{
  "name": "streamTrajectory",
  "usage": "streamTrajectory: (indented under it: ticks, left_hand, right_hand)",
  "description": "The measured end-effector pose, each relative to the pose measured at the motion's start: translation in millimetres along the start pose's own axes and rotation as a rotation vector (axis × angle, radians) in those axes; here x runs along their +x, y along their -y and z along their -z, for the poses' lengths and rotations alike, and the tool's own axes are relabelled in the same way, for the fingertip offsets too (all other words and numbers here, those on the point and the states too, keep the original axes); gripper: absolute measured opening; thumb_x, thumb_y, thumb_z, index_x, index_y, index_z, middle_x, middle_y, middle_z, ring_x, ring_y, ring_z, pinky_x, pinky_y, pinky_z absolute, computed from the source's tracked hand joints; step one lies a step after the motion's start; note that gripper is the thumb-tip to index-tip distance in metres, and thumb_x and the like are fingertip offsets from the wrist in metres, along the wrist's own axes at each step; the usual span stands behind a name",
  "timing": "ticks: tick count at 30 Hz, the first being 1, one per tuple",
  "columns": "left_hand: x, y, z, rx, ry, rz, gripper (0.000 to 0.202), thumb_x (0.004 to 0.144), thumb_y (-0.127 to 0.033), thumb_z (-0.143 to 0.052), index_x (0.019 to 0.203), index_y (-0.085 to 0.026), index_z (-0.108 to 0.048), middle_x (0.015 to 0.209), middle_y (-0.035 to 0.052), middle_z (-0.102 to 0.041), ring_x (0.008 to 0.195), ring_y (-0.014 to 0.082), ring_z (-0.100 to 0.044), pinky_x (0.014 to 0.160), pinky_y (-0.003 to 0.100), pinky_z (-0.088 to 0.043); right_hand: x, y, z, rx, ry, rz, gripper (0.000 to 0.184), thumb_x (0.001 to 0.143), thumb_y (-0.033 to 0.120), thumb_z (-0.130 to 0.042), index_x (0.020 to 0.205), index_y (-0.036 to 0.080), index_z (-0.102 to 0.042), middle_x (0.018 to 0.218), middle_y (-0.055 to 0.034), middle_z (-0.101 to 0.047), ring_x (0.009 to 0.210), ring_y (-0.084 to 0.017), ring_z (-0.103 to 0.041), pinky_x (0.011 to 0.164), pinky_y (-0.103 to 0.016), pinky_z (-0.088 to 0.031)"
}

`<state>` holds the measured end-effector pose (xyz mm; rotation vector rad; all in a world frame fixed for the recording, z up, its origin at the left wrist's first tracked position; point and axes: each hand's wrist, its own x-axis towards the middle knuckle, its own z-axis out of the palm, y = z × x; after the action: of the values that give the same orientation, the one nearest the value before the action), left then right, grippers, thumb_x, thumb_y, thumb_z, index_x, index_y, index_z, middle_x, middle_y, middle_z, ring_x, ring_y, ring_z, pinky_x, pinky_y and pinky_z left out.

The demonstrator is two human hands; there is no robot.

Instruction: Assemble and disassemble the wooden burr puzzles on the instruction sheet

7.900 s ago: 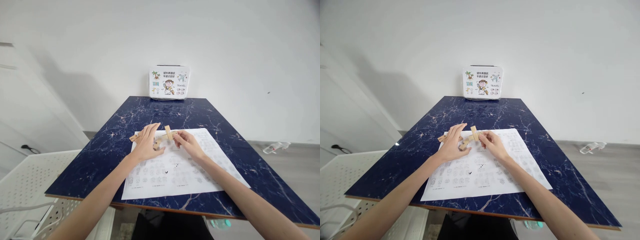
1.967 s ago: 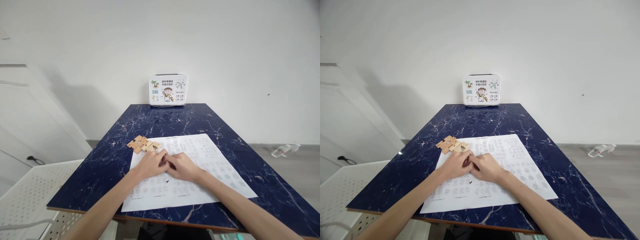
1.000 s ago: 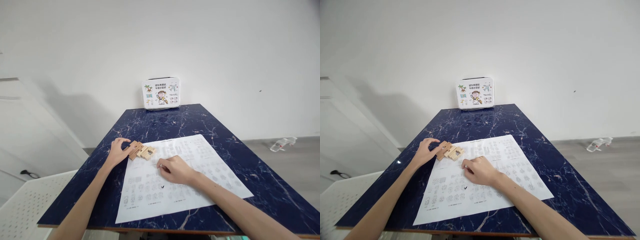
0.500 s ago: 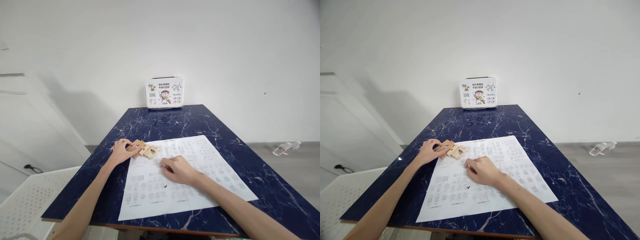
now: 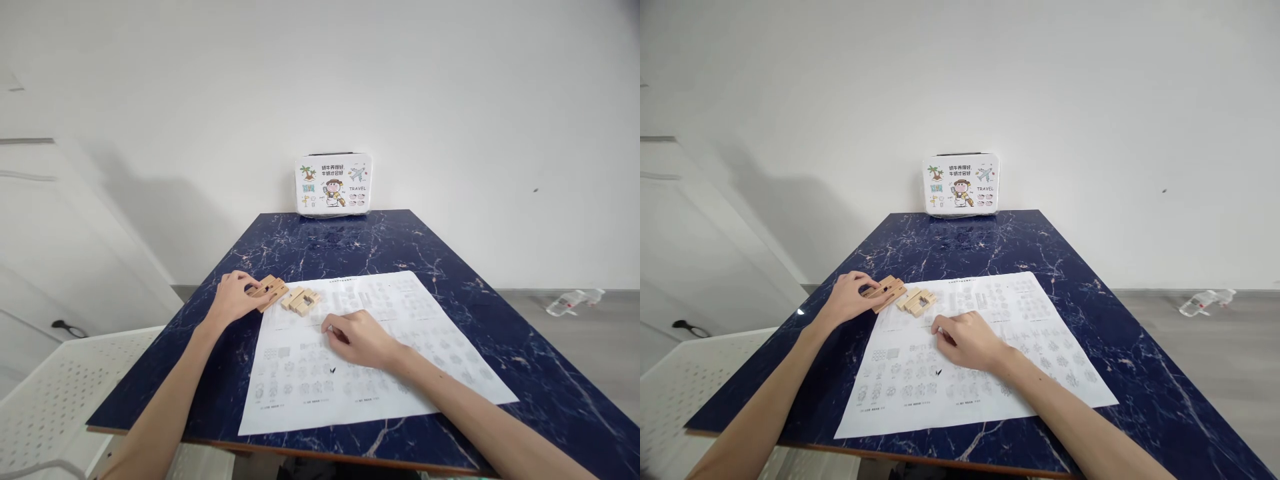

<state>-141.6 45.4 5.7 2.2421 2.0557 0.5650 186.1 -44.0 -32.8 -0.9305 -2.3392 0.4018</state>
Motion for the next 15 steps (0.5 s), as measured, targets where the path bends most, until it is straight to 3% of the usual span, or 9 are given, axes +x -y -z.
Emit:
streamTrajectory:
  ticks: [4, 10, 15]
  left_hand:
    - [1, -5, 4.6, 0.037, -0.027, -0.028, 0.053, 0.067, -0.075, -0.073, 0.088, -0.027, -0.084, 0.119, 0.0119, -0.068, 0.117, 0.0398, -0.055, 0.106, 0.056, -0.043]
    - [8, -26, 19.2, 0.169, 0.107, -0.019, 0.049, 0.067, -0.071, -0.071, 0.080, -0.025, -0.084, 0.131, 0.0113, -0.069, 0.128, 0.0454, -0.052, 0.109, 0.055, -0.043]
    - [13, -34, 24.1, 0.224, 0.156, -0.053, 0.041, 0.065, -0.063, -0.075, 0.075, -0.023, -0.082, 0.126, 0.0119, -0.071, 0.128, 0.0438, -0.053, 0.104, 0.050, -0.047]
  right_hand:
    - [1, 0, 0, 0.005, -0.005, -0.002, 0.019, 0.091, 0.014, -0.049, 0.097, 0.019, -0.066, 0.060, 0.0048, -0.055, 0.051, -0.010, -0.041, 0.056, -0.024, -0.028]
    - [1, -2, -3, 0.021, -0.014, -0.003, 0.019, 0.091, 0.013, -0.049, 0.097, 0.018, -0.066, 0.056, 0.0064, -0.051, 0.049, -0.009, -0.040, 0.055, -0.023, -0.028]
    - [0, -3, -6, 0.033, -0.031, 0.000, 0.018, 0.091, 0.013, -0.050, 0.096, 0.019, -0.066, 0.056, 0.0066, -0.051, 0.049, -0.009, -0.040, 0.055, -0.023, -0.028]
